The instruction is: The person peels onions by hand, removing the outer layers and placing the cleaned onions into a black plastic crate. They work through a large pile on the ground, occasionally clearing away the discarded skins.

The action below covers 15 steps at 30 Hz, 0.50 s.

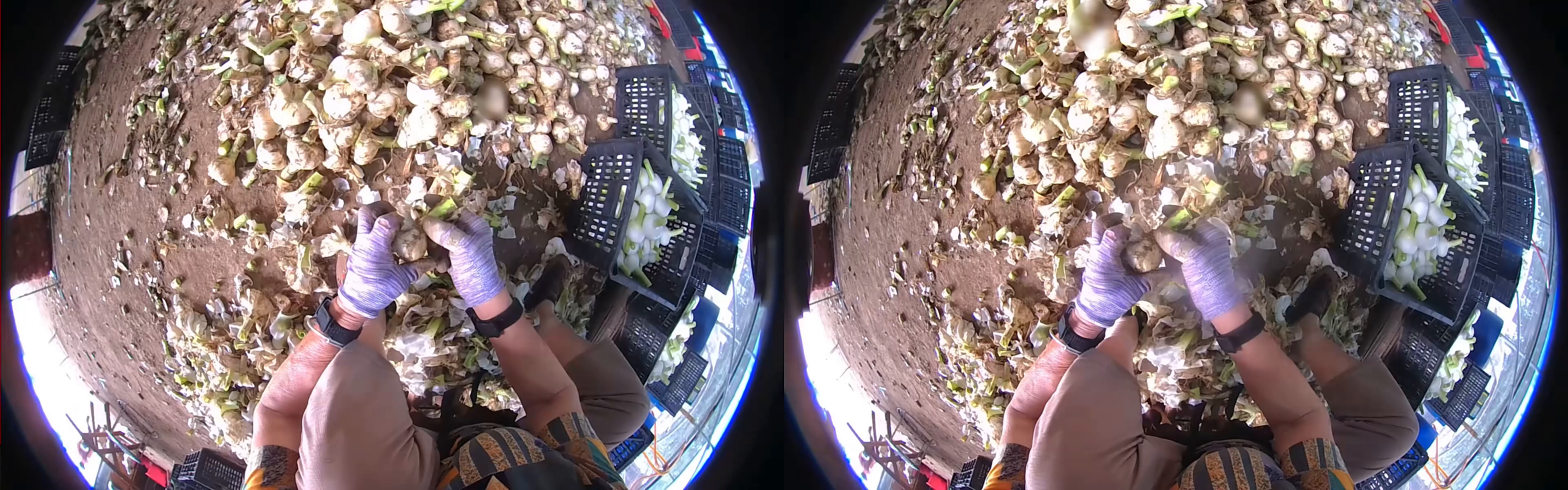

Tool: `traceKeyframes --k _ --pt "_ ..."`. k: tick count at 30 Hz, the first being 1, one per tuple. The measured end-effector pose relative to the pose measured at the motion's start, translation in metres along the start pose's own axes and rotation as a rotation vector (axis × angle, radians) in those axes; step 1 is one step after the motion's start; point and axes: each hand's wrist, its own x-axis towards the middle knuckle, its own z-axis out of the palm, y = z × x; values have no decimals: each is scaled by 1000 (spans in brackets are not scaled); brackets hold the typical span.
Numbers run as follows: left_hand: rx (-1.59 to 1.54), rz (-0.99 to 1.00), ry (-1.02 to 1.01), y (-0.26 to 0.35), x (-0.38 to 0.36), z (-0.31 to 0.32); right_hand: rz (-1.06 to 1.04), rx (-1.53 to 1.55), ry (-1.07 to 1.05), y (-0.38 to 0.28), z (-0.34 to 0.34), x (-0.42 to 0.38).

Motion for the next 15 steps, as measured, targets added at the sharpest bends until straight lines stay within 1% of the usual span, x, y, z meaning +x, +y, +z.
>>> traceKeyframes --k 2,3,5,6,7,9,10,11,13,15 --pt "-212 -56 -11 -5 -1 -2 17 188 -91 -1 4 -4" --pt "-211 -61 -11 -4 -2 -4 22 188 -90 2 0 -2" --pt "-855 -468 -75 0 -2 -9 -151 -204 -71 7 -10 2" --pt "-1165 -586 -83 -1 -3 -10 -153 -150 -98 6 -11 -1" --pt "-1367 -619 -99 2 -6 -15 -150 -151 -98 6 -13 -1" --pt "-1555 -667 -235 -10 -3 -15 -500 -565 -114 6 -16 3" --pt "-1556 -666 -233 -12 -3 -14 -582 -709 -66 15 -25 7" --pt "-1543 -665 -223 -11 -1 -14 -583 -711 -67 13 -22 6" --pt "-1531 -659 -209 -4 1 -13 -197 -286 -41 5 -13 3" --pt "-1349 -530 -153 6 -1 -13 -189 -330 -83 3 -15 6"
